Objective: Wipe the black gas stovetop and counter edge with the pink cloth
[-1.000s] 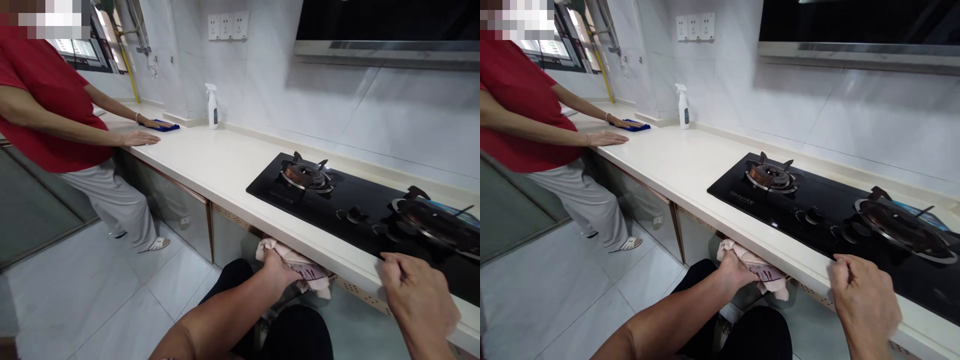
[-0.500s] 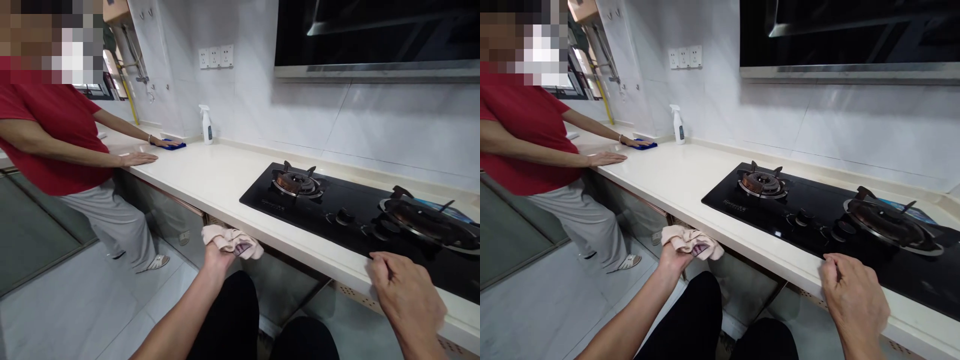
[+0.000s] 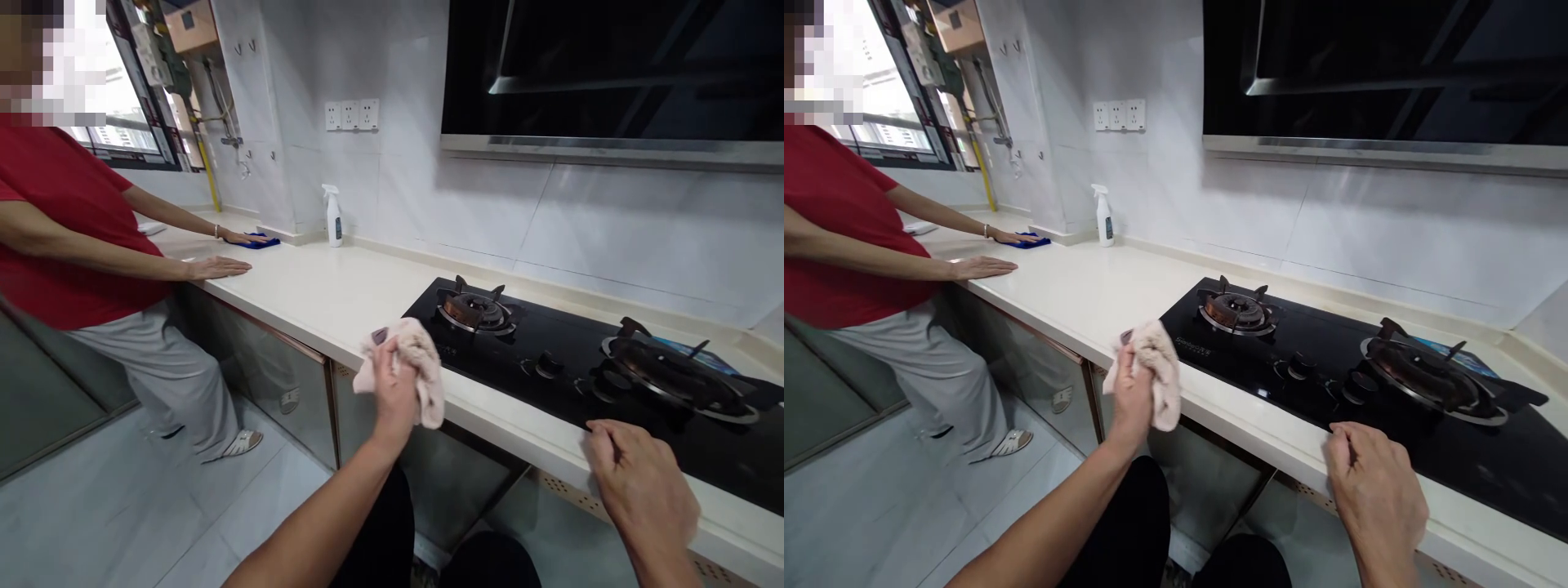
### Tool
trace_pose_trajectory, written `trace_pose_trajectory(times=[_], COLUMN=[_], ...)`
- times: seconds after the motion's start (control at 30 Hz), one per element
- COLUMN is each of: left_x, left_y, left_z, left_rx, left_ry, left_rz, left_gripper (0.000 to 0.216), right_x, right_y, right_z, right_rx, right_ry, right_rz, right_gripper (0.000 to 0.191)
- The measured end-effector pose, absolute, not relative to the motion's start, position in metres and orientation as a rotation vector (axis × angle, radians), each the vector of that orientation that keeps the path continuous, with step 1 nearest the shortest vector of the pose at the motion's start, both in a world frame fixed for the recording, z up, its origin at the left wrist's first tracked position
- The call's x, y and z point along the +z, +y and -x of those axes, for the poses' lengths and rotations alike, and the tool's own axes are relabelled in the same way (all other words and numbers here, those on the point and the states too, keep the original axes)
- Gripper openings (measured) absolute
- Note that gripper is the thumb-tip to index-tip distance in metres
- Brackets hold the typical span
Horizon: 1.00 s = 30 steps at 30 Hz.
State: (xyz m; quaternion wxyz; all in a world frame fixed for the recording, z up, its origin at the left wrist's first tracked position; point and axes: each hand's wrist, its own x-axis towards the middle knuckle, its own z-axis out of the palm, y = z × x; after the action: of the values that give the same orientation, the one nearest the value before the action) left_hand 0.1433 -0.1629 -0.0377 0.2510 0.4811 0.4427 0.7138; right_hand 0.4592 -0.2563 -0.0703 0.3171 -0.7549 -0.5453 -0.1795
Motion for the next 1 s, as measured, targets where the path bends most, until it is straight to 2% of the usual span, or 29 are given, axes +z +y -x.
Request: trace_pose_trajectory(times=[0.13, 0.2, 0.3, 0.43, 0.57, 0.7, 0.87, 1.0], left_x=[-0.024, -0.021, -0.024, -0.031, -0.024, -0.018, -0.021, -0.019], left_y=[-0.156, -0.160, -0.179, -0.202, -0.200, -0.189, -0.179, -0.167], left_z=[-0.187, -0.208, -0.242, -0.279, -0.288, -0.279, -0.261, -0.238], left_rx=[1.537, 1.276, 1.080, 0.944, 0.813, 0.711, 0.625, 0.706], left_ry=[1.422, 1.352, 1.078, 0.813, 0.843, 0.879, 0.878, 0.846], left_rz=[-2.133, -2.435, -2.658, -2.750, -2.681, -2.693, -2.746, -2.824], left_gripper=[0.024, 0.021, 0.031, 0.046, 0.066, 0.074, 0.083, 0.084], right_x=[-0.070, -0.069, -0.066, -0.065, -0.066, -0.068, -0.060, -0.047], right_y=[-0.256, -0.257, -0.260, -0.263, -0.263, -0.263, -0.260, -0.241], right_z=[-0.458, -0.455, -0.454, -0.459, -0.464, -0.471, -0.472, -0.426], right_rx=[-0.469, -0.491, -0.514, -0.366, -0.285, -0.245, -0.245, -0.218], right_ry=[-1.442, -1.454, -1.444, -1.393, -1.401, -1.421, -1.440, -1.526], right_rz=[2.002, 1.997, 2.022, 2.146, 2.160, 2.118, 1.796, 1.538], right_gripper=[0.046, 0.046, 0.048, 0.052, 0.054, 0.056, 0.052, 0.048])
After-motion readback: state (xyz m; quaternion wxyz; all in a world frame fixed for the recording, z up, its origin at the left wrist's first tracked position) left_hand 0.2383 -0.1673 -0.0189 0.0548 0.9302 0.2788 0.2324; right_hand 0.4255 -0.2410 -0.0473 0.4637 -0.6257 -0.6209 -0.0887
